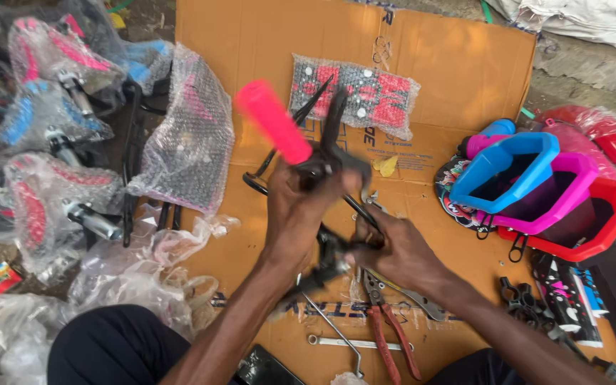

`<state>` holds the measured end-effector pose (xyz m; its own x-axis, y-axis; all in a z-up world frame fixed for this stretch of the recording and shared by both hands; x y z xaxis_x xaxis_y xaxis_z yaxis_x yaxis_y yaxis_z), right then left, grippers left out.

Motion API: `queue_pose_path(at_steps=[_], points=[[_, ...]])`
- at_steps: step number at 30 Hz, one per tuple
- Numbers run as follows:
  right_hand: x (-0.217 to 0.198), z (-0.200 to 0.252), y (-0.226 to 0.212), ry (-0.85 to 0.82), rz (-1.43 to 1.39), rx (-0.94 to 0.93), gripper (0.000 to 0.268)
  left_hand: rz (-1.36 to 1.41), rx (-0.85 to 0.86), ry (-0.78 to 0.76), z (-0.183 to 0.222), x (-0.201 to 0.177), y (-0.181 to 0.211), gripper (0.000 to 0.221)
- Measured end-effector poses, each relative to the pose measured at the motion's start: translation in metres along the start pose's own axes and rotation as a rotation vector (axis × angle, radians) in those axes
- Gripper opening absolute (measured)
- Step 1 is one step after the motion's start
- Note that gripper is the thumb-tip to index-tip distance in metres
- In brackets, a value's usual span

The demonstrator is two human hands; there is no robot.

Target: The person assembles a bicycle handlebar by attaching brake levers, grips, and a stem using a screwdriver and wrench. They remove protective wrapping, position components, and tighten fasteners to secure the assembly.

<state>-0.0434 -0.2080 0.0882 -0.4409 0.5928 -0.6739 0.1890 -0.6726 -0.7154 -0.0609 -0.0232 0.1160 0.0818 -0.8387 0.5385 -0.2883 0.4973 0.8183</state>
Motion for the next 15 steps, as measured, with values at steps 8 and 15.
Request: queue_pose_path(at_steps=[8, 15], points=[[0.03, -0.014, 0.001, 0.37, 0.565, -0.154, 0.033, 0.132, 0.12, 0.646, -0.018, -0.01, -0.038, 0.039], [0.043, -0.034, 0.01, 0.413, 0.678, -0.243, 0.032, 0.218, 0.092, 0.855, -0.029, -0.03, -0.065, 0.03]])
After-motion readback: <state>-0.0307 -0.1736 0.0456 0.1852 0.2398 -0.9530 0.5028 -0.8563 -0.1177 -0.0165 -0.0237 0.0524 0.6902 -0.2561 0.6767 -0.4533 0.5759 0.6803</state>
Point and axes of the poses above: each hand's wrist, its own z-axis away from the middle knuckle, its own x-axis out of the palm, y = z × x, the point moved 1 cm from there along -z, towards the middle knuckle, and after that the axes turned 1 degree about -y, right-handed, at the moved point
